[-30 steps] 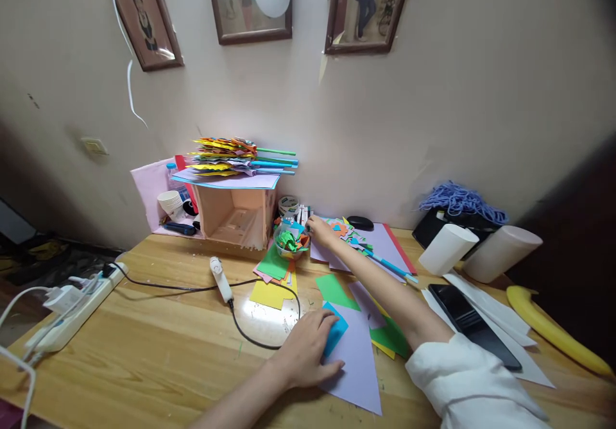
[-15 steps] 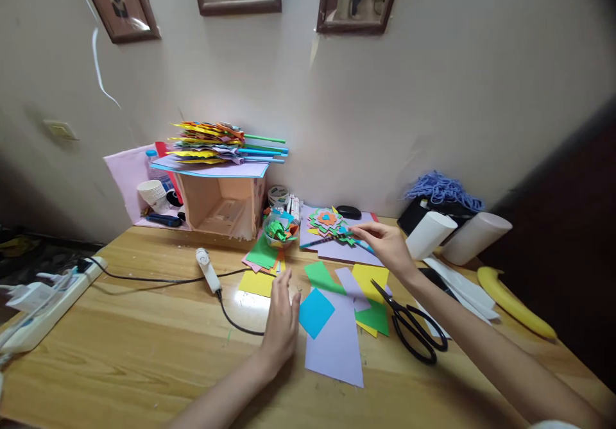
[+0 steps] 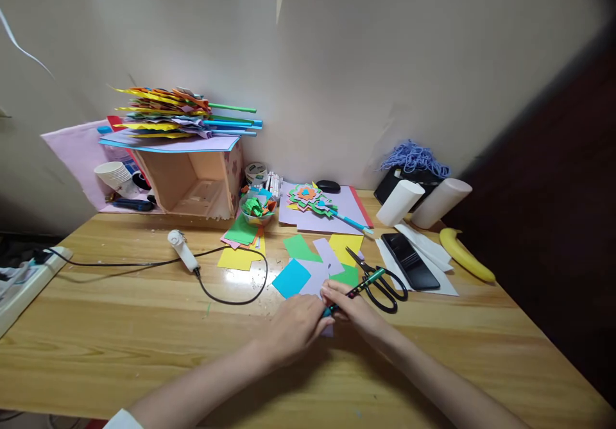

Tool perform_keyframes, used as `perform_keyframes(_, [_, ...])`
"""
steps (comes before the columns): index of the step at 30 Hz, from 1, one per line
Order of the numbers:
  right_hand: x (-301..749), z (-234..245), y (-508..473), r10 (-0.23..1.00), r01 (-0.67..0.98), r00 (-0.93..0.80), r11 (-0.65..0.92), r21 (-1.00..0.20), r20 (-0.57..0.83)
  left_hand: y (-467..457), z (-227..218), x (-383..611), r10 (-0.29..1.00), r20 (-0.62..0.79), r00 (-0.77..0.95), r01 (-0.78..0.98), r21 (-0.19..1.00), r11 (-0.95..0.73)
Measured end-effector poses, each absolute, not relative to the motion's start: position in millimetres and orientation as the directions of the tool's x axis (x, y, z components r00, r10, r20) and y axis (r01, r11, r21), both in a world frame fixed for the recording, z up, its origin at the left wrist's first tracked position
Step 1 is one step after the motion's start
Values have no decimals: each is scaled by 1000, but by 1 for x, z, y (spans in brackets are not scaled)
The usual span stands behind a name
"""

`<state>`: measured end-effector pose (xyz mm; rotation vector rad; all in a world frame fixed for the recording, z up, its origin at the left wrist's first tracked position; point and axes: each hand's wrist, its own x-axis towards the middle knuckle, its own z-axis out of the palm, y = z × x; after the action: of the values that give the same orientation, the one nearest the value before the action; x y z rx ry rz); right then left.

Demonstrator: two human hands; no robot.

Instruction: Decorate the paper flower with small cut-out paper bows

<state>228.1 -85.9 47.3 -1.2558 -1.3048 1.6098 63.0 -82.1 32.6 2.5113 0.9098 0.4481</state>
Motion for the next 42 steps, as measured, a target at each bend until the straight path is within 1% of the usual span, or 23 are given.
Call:
perform_keyframes(2, [226, 50, -89, 894, 57, -324, -307, -950, -309, -87, 38, 61, 683, 55, 729, 537, 572, -620])
perform_keyframes(4, [238, 53, -85, 898, 48, -304, -319, -946, -319, -89, 43, 50, 690, -73, 720, 539, 686, -489])
perform_keyframes(6, [261, 54, -76, 945, -14, -177, -283, -959, -276, -88, 46, 33, 663, -209, 718, 541, 768, -343])
perform_keyframes(7, [274, 54, -70, 974, -65, -51, -224, -972, -220, -85, 47, 25, 678, -236, 696, 541, 793, -281])
perform_keyframes(8, [286, 52, -64, 981, -81, 10, -192, -978, -193, -81, 47, 17, 693, -242, 680, 558, 784, -273])
perform_keyframes(9, [296, 48, -57, 984, -83, 48, -169, -982, -173, -77, 47, 12, 723, -213, 657, 588, 746, -314])
perform_keyframes(11, [306, 37, -47, 988, -8, 116, -101, -995, -101, -68, 44, 12, 752, -111, 650, 617, 654, -437])
perform_keyframes(13, [303, 22, -40, 988, 142, 156, -31, -989, -9, -59, 38, 23, 684, 6, 729, 545, 598, -587])
perform_keyframes(14, [298, 16, -38, 986, 254, 156, 16, -967, 57, -56, 33, 32, 633, 34, 774, 507, 565, -651])
perform_keyframes(16, [289, 5, -36, 983, 484, 65, 119, -867, 172, -52, 21, 51, 574, 82, 815, 471, 483, -738])
perform_keyframes(18, [285, -2, -36, 974, 606, -70, 213, -766, 216, -50, 8, 65, 548, 93, 831, 472, 402, -785])
perform_keyframes(22, [291, -9, -37, 950, 651, -239, 311, -692, 202, -50, -11, 74, 557, 99, 825, 511, 292, -809])
perform_keyframes(24, [295, -12, -36, 930, 705, -301, 366, -607, 211, -49, -15, 74, 585, 107, 804, 545, 261, -797])
perform_keyframes(28, [297, -18, -34, 898, 797, -347, 434, -419, 271, -49, -17, 73, 598, 126, 791, 564, 228, -794])
perform_keyframes(30, [296, -19, -32, 893, 818, -344, 437, -374, 291, -48, -16, 72, 593, 144, 792, 556, 231, -799])
perform_keyframes(32, [295, -17, -31, 902, 808, -291, 410, -424, 318, -48, -15, 71, 589, 168, 790, 546, 246, -801])
perform_keyframes(34, [295, -13, -31, 928, 725, -122, 325, -607, 351, -47, -14, 69, 582, 192, 790, 528, 270, -805])
perform_keyframes(35, [296, -11, -31, 937, 633, 4, 267, -726, 348, -47, -13, 69, 576, 206, 791, 515, 284, -809])
perform_keyframes(37, [297, -5, -31, 947, 360, 205, 164, -918, 249, -47, -11, 68, 551, 246, 797, 476, 306, -825])
perform_keyframes(38, [298, -2, -31, 955, 225, 239, 119, -967, 173, -46, -10, 68, 539, 277, 795, 457, 312, -833])
perform_keyframes(39, [299, 0, -32, 968, 124, 228, 75, -989, 102, -46, -8, 67, 530, 314, 788, 441, 313, -841])
perform_keyframes(40, [299, 2, -33, 980, 66, 192, 32, -997, 44, -45, -6, 67, 526, 358, 772, 431, 314, -846])
perform_keyframes(42, [299, 6, -36, 992, 48, 118, -44, -998, -38, -45, -1, 64, 537, 450, 714, 435, 316, -843])
